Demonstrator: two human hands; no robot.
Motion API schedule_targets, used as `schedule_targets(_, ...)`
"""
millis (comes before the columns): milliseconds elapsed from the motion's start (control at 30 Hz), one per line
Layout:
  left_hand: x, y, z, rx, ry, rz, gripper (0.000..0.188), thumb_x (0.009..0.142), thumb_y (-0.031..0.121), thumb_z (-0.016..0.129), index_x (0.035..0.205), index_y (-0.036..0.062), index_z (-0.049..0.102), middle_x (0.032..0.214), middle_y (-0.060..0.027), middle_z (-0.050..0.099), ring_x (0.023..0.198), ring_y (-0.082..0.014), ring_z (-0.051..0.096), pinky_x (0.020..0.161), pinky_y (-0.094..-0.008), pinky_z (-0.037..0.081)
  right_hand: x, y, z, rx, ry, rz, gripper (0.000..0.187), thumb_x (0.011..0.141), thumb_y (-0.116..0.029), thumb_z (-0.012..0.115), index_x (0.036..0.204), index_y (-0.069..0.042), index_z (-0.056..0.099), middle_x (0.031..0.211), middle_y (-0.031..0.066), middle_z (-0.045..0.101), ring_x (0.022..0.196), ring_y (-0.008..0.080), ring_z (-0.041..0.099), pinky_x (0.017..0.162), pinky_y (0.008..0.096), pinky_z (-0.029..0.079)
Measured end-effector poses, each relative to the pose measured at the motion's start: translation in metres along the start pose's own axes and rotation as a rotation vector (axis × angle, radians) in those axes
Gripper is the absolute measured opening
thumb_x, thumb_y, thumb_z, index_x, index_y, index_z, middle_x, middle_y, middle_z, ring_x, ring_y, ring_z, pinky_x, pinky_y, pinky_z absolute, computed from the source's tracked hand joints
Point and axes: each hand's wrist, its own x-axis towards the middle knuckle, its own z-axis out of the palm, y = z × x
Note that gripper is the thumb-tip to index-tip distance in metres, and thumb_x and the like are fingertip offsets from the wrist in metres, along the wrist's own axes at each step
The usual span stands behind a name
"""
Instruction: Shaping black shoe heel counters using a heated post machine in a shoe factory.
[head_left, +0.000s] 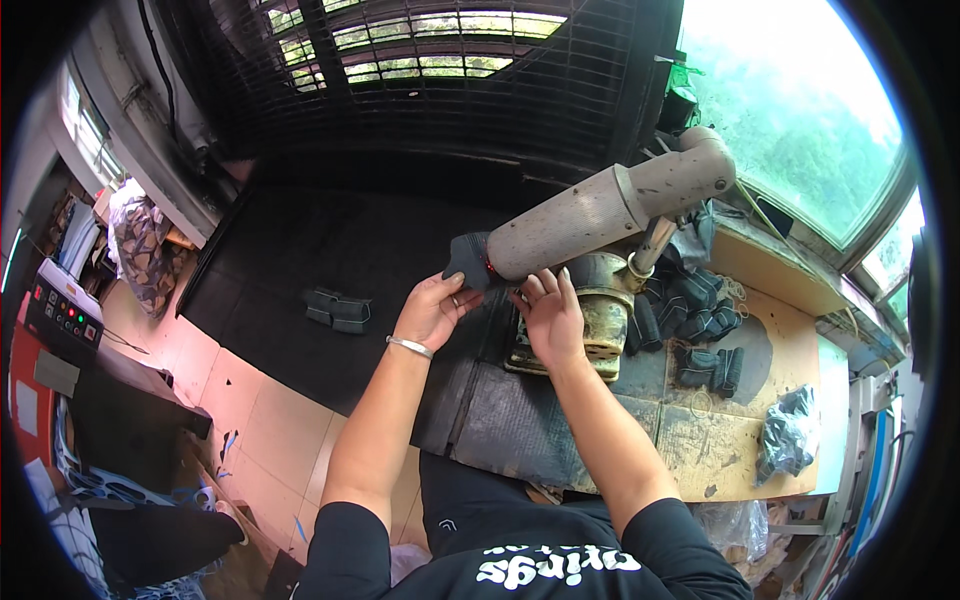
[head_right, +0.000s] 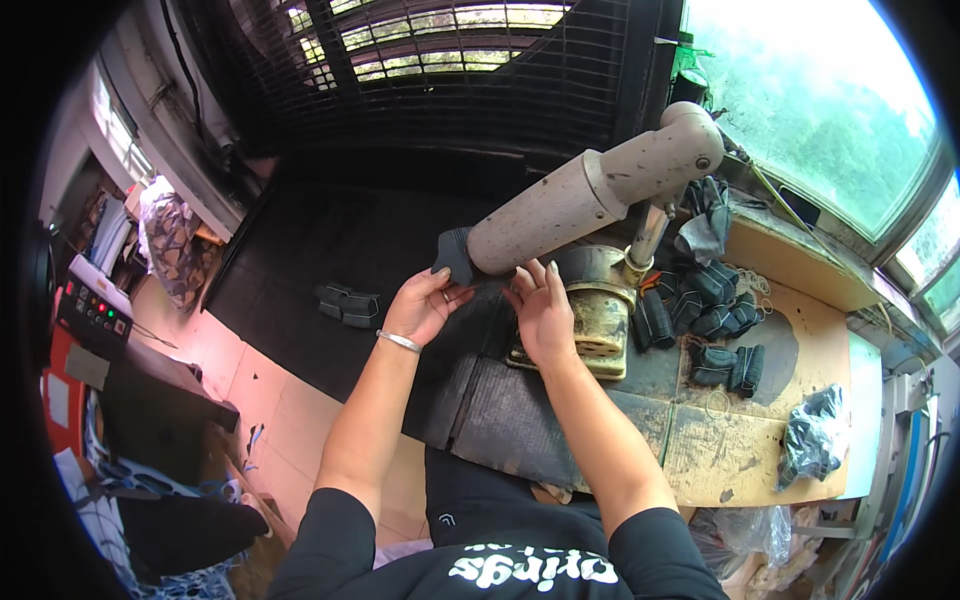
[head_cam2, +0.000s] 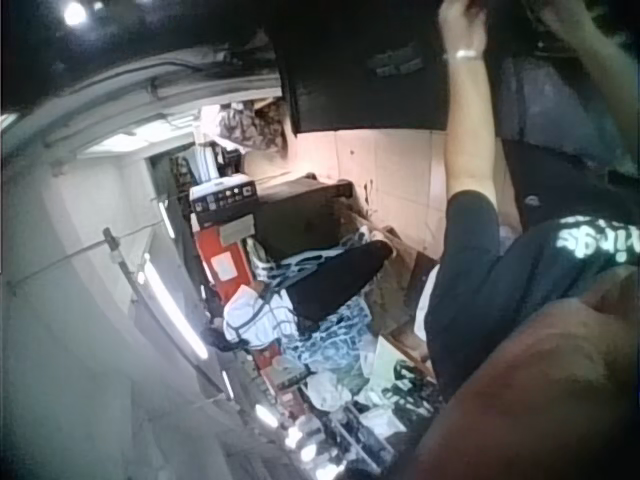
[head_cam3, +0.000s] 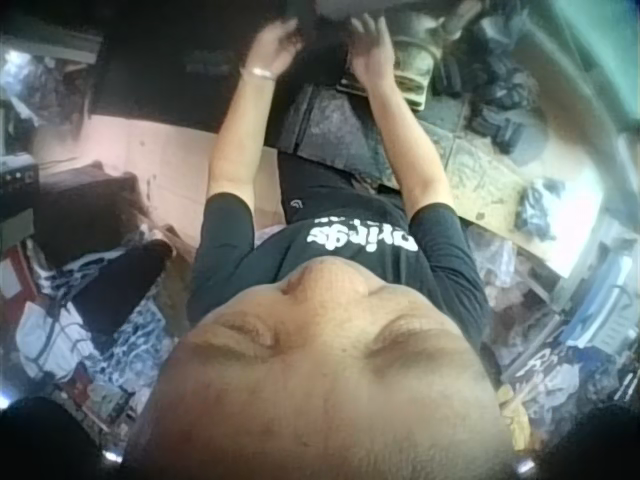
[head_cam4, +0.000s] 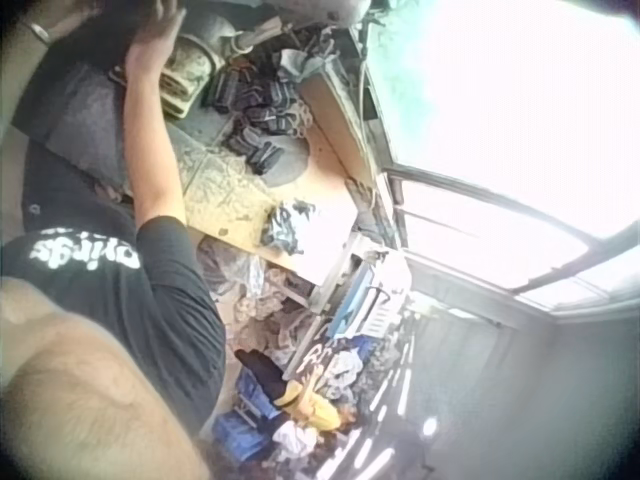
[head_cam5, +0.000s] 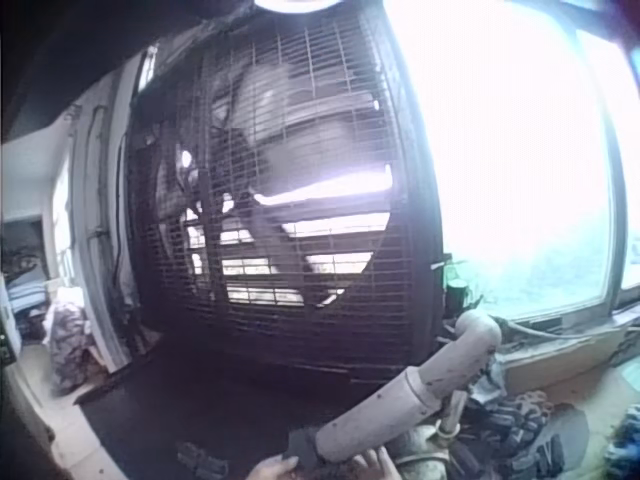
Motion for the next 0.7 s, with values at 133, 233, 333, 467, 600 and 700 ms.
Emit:
schedule_targets(133,-0.008,-0.002,0.001,0.005,-0.007,-0.001,0.016,0.091,0.015,0.063,0.101,0.0032,0.064,0.102,-0.0100,0.067,0.098,-0.0235,0.064,0.096,-0.0417,0.048,-0.015,-0.004,0.008,-0.067,-0.072,-0.006,0.061,0.101,-0.048,0.037,0.143,-0.004,0.038,0.130,0.0056,0.055,0.115,0.0175,0.048,0.103,0.0393,0.031)
schedule_targets(233,-0.014,-0.003,0.005,0.003,-0.007,-0.012,0.015,0.091,0.015,0.063,0.102,0.0039,0.064,0.103,-0.0099,0.068,0.099,-0.0233,0.064,0.096,-0.0419,0.047,-0.024,-0.005,0.010,-0.080,-0.045,0.001,0.062,0.101,-0.048,0.036,0.144,-0.003,0.036,0.129,0.0069,0.057,0.117,0.0176,0.047,0.103,0.0380,0.030)
schedule_targets(333,-0.017,-0.006,0.004,0.013,-0.014,-0.026,0.015,0.091,0.015,0.063,0.102,0.0041,0.064,0.104,-0.0101,0.068,0.099,-0.0229,0.064,0.097,-0.0418,0.047,-0.031,-0.004,0.008,-0.086,-0.037,-0.003,0.062,0.101,-0.048,0.035,0.145,-0.003,0.035,0.130,0.0075,0.056,0.119,0.0183,0.047,0.103,0.0380,0.030)
schedule_targets(467,-0.023,-0.010,0.004,0.016,-0.022,-0.046,0.023,0.090,0.014,0.062,0.110,0.0019,0.061,0.107,-0.0097,0.067,0.099,-0.0215,0.063,0.095,-0.0384,0.047,-0.042,-0.003,0.009,-0.065,-0.026,-0.003,0.060,0.101,-0.046,0.036,0.144,-0.004,0.038,0.125,0.0061,0.057,0.116,0.0179,0.048,0.102,0.0374,0.032)
schedule_targets(600,-0.028,-0.012,0.008,0.025,0.009,-0.056,0.019,0.091,0.015,0.063,0.104,0.0025,0.063,0.106,-0.0103,0.068,0.100,-0.0221,0.063,0.097,-0.0409,0.048,-0.049,-0.002,0.008,-0.024,-0.012,0.001,0.058,0.101,-0.045,0.038,0.142,-0.004,0.041,0.119,0.0045,0.059,0.112,0.0173,0.051,0.101,0.0372,0.034)
schedule_targets(700,-0.026,-0.011,0.005,0.023,-0.007,-0.056,0.020,0.091,0.016,0.063,0.105,0.0022,0.063,0.107,-0.0108,0.068,0.102,-0.0230,0.063,0.097,-0.0415,0.047,-0.045,-0.002,0.006,-0.006,-0.024,0.011,0.057,0.101,-0.045,0.038,0.142,-0.005,0.042,0.118,0.0042,0.060,0.112,0.0177,0.051,0.101,0.0372,0.034)
